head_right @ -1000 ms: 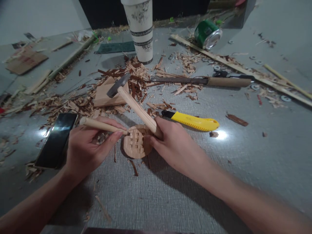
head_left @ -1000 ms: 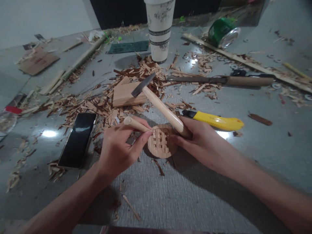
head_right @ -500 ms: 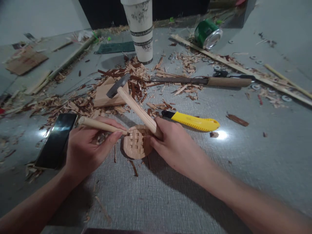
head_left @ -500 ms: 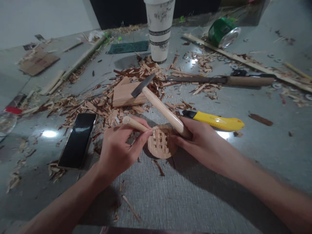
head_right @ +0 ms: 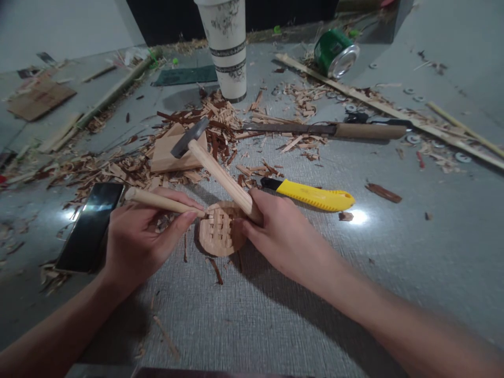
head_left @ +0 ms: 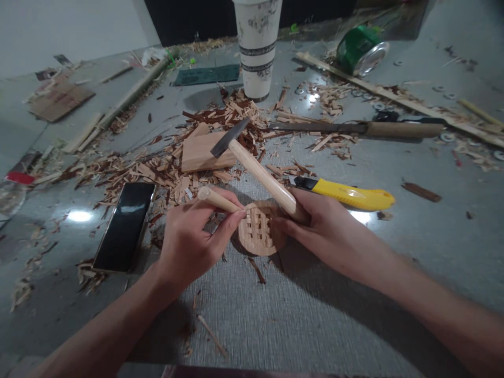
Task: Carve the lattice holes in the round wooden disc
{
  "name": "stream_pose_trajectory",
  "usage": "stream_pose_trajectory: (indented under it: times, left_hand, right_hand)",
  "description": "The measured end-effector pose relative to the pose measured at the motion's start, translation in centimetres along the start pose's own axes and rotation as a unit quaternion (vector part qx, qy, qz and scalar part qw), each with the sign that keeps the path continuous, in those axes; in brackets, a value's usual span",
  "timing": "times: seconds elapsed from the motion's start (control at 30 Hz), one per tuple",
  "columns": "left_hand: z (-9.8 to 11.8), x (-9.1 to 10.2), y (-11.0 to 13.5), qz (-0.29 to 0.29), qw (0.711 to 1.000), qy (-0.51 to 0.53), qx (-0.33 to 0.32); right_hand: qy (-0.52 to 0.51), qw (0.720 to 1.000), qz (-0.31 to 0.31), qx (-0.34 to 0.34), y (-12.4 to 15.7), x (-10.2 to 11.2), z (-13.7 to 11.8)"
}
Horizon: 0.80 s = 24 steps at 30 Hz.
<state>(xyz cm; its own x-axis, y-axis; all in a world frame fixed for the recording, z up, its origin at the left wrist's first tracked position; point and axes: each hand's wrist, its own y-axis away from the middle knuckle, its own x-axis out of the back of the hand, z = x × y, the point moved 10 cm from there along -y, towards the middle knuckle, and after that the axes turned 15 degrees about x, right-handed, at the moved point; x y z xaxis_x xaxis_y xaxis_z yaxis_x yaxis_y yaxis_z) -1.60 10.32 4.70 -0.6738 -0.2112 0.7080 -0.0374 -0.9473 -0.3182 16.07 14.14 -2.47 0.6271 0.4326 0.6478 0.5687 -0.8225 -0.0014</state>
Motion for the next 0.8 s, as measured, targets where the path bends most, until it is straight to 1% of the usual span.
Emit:
stream_pose_trajectory:
  times: [0.17,0.33,0.5,0.8]
  left_hand:
    - [-0.1,-0.1,0.0,-0.004,1.000,-0.002,0.000]
    - [0.2,-0.2,0.0,-0.010,1.000,-0.007,-0.009]
    - [0.1,-0.3,-0.2,-0.012,1.000,-0.005,-0.002]
    - [-1.0,-0.3,-0.2,0.000,0.999,0.025,0.019]
  right_hand:
    - [-0.003,1.000,0.003,0.000,0.1,0.1,-0.1]
    - [-0.023,1.000,0.003,-0.003,0.2,-0.1,0.1]
    - [-0.038,0.999,0.010,0.003,0.0,-0.2,0.2]
    - [0.012,1.000,0.003,0.020,-0.3,0.3,-0.5]
